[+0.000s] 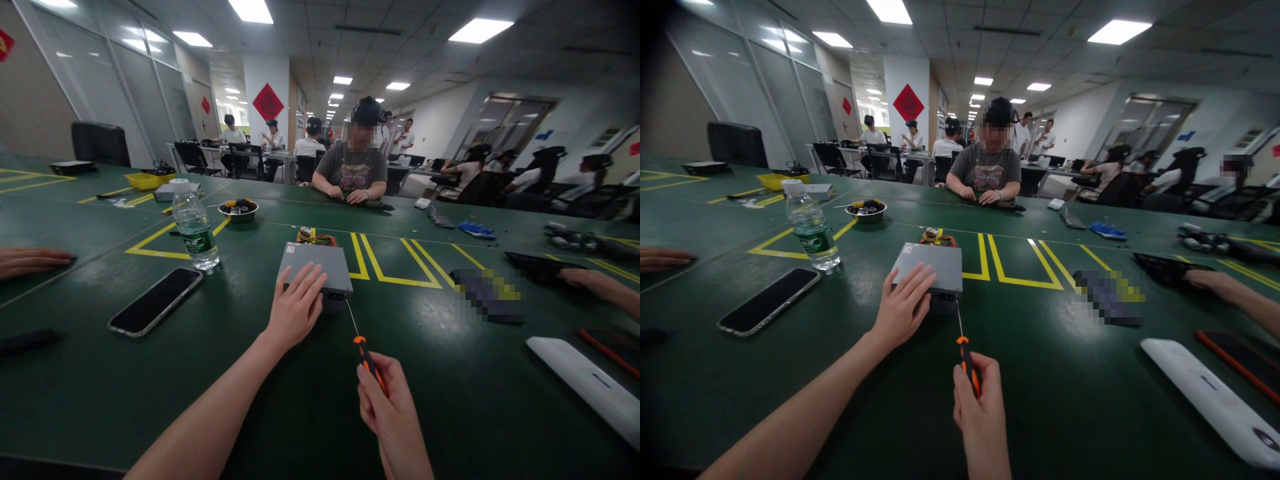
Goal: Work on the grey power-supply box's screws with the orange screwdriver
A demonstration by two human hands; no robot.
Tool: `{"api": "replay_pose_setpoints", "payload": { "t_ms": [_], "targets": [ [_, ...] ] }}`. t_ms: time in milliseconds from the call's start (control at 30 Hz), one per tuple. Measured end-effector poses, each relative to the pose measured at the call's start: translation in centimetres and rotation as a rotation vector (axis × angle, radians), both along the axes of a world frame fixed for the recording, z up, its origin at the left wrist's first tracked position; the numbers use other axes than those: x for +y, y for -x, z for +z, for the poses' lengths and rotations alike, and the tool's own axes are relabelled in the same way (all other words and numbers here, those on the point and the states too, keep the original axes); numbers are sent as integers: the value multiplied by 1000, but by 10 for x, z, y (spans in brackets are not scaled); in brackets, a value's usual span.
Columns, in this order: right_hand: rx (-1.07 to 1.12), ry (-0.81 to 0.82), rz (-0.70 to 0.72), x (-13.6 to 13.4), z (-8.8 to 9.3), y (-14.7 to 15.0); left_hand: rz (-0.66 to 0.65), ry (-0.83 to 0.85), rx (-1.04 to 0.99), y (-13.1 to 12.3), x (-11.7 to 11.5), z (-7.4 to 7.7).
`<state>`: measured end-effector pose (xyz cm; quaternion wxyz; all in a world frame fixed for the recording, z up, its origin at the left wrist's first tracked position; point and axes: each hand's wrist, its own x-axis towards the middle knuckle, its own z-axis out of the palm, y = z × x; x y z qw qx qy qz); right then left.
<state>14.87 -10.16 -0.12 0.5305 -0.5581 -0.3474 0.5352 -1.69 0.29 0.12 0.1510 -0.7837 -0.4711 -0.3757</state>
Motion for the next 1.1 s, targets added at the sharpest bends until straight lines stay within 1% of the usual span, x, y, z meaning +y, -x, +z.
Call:
{"api": "replay_pose_setpoints", "payload": {
  "t_ms": [67, 133, 200, 267, 333, 400, 467, 533, 667, 733, 800, 833, 900, 1000, 1100],
  "targets": [
    [-326, -55, 21, 0, -1, -6, -39, 23, 40, -4, -1, 0],
    [-580, -119, 14, 0, -1, -10, -44, 42, 34, -6, 0, -2],
    [-699, -146, 13, 0, -1, -12, -38, 51, 10, -7, 1, -2],
    [-686, -124, 22, 1, 0, -10, -40, 54, -11, -6, 1, -2],
    [-585, -88, -10, 1, 1, -6, -49, 57, -27, -6, 1, -2],
    [-398, -41, -73, 2, 1, 1, -53, 60, -38, -6, 1, -2],
    [-123, 24, -108, 1, 0, 9, -51, 59, -43, -6, 1, -2],
    [192, 94, -96, 0, -1, 17, -50, 60, -45, -6, 1, -2],
    [656, 181, -162, -1, 6, 25, -57, 60, -51, -6, 1, -2],
    [904, 246, -154, 0, 12, 25, -56, 59, -53, -6, 1, -2],
    [1082, 288, -133, 1, 17, 23, -52, 57, -48, -6, 1, -2],
    [1125, 297, -126, 1, 19, 22, -48, 55, -44, -7, 2, -2],
    [1125, 301, -122, 2, 20, 22, -37, 49, -33, -7, 2, -3],
    [1013, 290, -144, 3, 18, 22, -6, 38, -13, -7, 4, -5],
    [897, 236, -203, 4, 14, 23, 42, 25, -5, -7, 4, -7]
  ]
}}
